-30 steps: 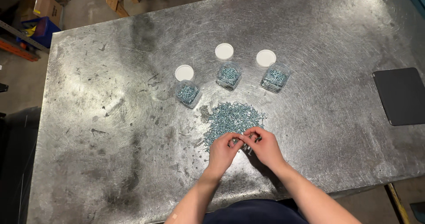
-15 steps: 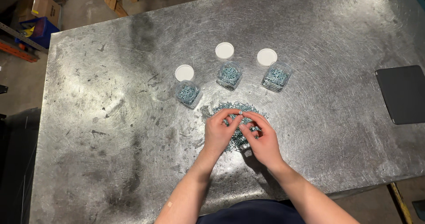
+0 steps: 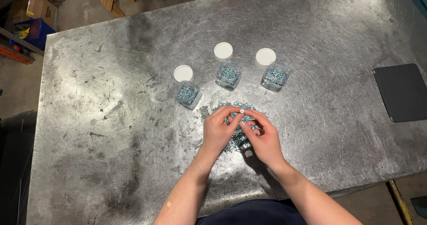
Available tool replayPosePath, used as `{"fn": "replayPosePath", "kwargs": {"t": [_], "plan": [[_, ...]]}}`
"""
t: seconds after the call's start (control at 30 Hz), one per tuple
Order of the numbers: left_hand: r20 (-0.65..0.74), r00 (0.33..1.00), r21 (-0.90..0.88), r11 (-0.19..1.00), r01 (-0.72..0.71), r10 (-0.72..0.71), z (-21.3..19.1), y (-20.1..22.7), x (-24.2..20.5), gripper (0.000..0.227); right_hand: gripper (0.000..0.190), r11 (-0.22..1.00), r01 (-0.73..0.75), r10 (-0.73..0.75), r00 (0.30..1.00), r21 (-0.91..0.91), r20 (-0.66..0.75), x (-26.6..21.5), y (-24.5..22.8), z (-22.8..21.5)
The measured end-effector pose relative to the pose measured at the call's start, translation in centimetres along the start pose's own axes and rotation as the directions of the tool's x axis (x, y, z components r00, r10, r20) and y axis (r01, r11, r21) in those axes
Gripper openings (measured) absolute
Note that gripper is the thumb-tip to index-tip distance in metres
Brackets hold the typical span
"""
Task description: The person picks small metallic fasteners from a central pile on a metal table and places them into three clear plastic containers. The person repeatedly picks up fasteners by hand and deposits them into the containers.
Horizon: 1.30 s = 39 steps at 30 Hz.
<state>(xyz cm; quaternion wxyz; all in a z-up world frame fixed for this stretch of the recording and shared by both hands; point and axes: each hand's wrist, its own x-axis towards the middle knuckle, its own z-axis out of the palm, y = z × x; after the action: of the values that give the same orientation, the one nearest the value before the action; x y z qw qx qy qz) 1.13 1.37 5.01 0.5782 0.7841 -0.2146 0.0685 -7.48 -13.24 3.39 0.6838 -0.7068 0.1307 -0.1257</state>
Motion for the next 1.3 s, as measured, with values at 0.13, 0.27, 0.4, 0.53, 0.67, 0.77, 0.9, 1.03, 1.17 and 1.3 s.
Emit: {"fn": "replayPosePath", "kwargs": {"t": [0.13, 0.27, 0.4, 0.53, 0.67, 0.77, 0.9, 1.03, 1.17, 1.3], "plan": [[0.039, 0.995, 0.134, 0.986, -0.097, 0.093, -0.6, -0.1, 0.7, 0.010, 0.036, 1.000, 0.003, -0.003, 1.000, 0.012, -0.001, 0.1, 0.5, 0.0], [0.080, 0.985, 0.188, 0.968, -0.164, 0.151, -0.9, 0.2, 1.1, 0.008, 0.035, 1.000, 0.007, -0.007, 1.000, 0.009, -0.012, 0.2, 0.4, -0.1], [0.093, 0.988, 0.179, 0.974, -0.140, 0.125, -0.8, 0.4, 1.0, 0.009, 0.034, 1.000, 0.008, -0.007, 1.000, 0.019, -0.017, 0.2, 0.5, -0.2], [0.058, 0.998, 0.032, 0.999, -0.024, 0.022, 0.0, -0.1, 0.2, 0.010, 0.031, 1.000, 0.004, -0.004, 1.000, 0.006, -0.016, 0.1, 0.6, -0.6], [0.065, 0.984, -0.178, 0.969, 0.172, -0.163, 0.9, -0.7, -1.3, 0.012, 0.025, 1.000, -0.002, 0.002, 1.000, -0.013, -0.023, 0.3, 1.5, -1.2], [0.083, 0.977, -0.185, 0.961, 0.207, -0.195, 0.9, -0.5, -2.0, 0.013, 0.021, 0.998, 0.003, -0.004, 1.000, -0.056, -0.016, 0.4, 1.2, -1.6], [0.089, 0.991, 0.007, 0.995, 0.095, -0.095, 0.9, -0.7, -3.0, 0.015, 0.023, 0.978, 0.051, -0.049, 0.999, -0.202, 0.016, 0.5, -0.2, -1.7], [0.091, 0.993, 0.087, 0.994, 0.069, -0.077, 1.0, -1.6, -3.7, 0.018, 0.016, 0.936, 0.136, -0.108, 0.989, -0.324, 0.105, 1.2, -0.7, -2.0], [0.118, 0.968, 0.108, 0.972, 0.209, -0.222, 0.0, -1.2, -4.7, 0.021, 0.015, 0.884, 0.169, -0.114, 0.982, -0.435, 0.150, 3.2, 2.2, -2.4], [0.132, 0.908, 0.176, 0.911, 0.374, -0.398, -0.8, -2.4, -7.7, 0.028, 0.022, 0.924, 0.048, -0.020, 0.997, -0.379, 0.079, 8.4, 5.3, -2.0]]}}
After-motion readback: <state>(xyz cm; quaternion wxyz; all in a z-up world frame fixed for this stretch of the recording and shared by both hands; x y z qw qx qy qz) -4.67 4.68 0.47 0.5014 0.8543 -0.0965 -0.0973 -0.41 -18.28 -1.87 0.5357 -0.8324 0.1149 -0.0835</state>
